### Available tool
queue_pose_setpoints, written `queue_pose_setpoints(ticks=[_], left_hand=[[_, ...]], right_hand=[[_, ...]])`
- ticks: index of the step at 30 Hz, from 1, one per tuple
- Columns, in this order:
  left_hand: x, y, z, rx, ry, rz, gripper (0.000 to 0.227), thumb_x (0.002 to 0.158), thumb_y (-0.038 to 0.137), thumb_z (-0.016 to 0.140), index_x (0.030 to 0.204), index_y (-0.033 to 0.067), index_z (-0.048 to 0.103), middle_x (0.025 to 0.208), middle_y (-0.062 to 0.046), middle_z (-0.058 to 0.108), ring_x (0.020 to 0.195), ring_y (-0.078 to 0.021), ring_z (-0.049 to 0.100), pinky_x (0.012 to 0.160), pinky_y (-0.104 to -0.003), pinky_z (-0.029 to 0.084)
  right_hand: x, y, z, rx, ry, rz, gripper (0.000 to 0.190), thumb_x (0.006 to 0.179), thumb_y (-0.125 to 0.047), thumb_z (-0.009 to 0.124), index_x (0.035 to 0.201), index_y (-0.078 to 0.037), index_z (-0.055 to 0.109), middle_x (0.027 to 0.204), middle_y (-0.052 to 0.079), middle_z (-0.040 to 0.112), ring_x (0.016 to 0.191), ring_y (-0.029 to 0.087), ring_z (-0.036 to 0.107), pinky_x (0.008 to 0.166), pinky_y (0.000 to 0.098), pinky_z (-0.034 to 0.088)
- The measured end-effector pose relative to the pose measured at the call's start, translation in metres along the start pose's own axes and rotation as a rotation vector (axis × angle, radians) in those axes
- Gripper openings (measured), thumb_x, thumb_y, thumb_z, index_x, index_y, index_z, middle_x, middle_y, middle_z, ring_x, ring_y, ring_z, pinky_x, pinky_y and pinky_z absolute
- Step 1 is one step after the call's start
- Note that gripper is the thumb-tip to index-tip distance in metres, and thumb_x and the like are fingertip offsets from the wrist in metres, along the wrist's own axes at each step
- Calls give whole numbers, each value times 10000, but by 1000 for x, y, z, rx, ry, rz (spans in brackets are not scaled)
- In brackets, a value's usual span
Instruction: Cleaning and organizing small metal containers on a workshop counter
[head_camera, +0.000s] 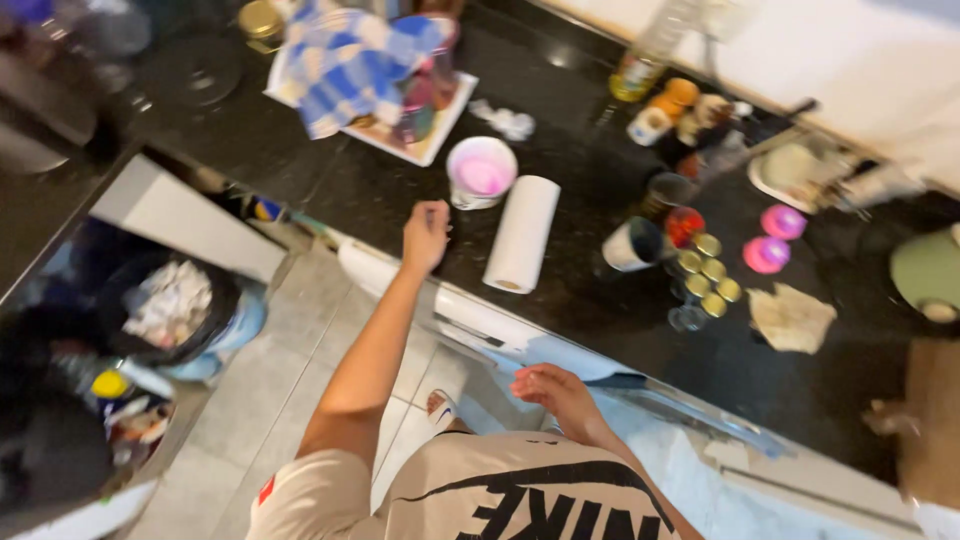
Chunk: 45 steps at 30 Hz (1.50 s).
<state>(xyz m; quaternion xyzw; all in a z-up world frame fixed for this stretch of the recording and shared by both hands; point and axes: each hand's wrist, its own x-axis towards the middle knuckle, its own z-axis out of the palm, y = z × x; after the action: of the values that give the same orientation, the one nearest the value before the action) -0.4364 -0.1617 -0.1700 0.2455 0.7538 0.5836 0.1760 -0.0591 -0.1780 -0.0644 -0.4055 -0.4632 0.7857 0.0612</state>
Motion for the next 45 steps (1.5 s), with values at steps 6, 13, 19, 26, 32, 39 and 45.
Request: queue_pose_setpoints(ticks=[6, 13, 19, 26, 32, 39, 45], left_hand=[[65, -28, 63, -549, 105, -355, 100, 964, 54, 593, 877, 21, 557, 779, -175, 658, 565, -295, 716, 527, -427, 670], [6, 59, 43, -448, 190, 64, 42, 1058, 78, 543, 1021, 64, 530, 889, -147, 590, 734, -289, 739, 643, -467, 718], [-121, 169, 50, -408, 215, 221, 355, 1004, -134, 578, 1191, 111, 401, 1035, -131, 613, 832, -320, 780, 799, -487, 764], [-282, 264, 173, -327, 23, 112, 432, 977, -11, 661, 1361, 66, 476, 1039, -182, 559, 914, -289, 671, 801, -504, 653], [-320, 227, 329, -671, -364, -149, 583, 933, -62, 586, 1477, 81, 434, 1274, -195, 588, 1045, -345, 700, 848, -523, 650], [-316, 222, 484, -749, -589, -392, 455, 911, -77, 594, 1349, 45, 599, 1114, -229, 663, 892, -365, 739, 773, -553, 674], [-309, 188, 518, -616, -684, -409, 503, 949, -80, 574, 1445, -10, 522, 1216, -296, 564, 933, -386, 689, 763, -604, 668]], right_hand=[[-63, -2, -52, 120, 226, -8, 219, 904, -85, 648, 1034, 60, 750, 924, 239, 788, 922, 352, 759, 914, 394, 571], [-99, -14, -191, 111, 270, -262, 257, 979, -81, 599, 1124, 81, 736, 956, 256, 770, 903, 320, 761, 887, 444, 597], [-35, -42, -420, -425, 560, -582, 123, 936, -52, 722, 970, -140, 801, 880, 60, 777, 769, 164, 733, 776, 294, 605], [27, -68, -501, -1286, 628, -777, 655, 872, -466, 759, 1460, -228, 596, 1621, 133, 373, 1486, 483, 259, 1192, 625, 221], [1, -40, -504, -1237, 557, -774, 525, 996, -410, 666, 1469, -196, 590, 1664, 83, 343, 1546, 392, 197, 1252, 549, 207], [-39, -84, -522, 270, 205, -821, 537, 1106, -325, 454, 1540, -9, 437, 1610, 175, 403, 1496, 309, 370, 1267, 463, 269], [-12, -53, -543, -106, 491, -750, 483, 1136, -321, 419, 1561, -95, 441, 1574, 200, 439, 1461, 324, 411, 1212, 437, 358]])
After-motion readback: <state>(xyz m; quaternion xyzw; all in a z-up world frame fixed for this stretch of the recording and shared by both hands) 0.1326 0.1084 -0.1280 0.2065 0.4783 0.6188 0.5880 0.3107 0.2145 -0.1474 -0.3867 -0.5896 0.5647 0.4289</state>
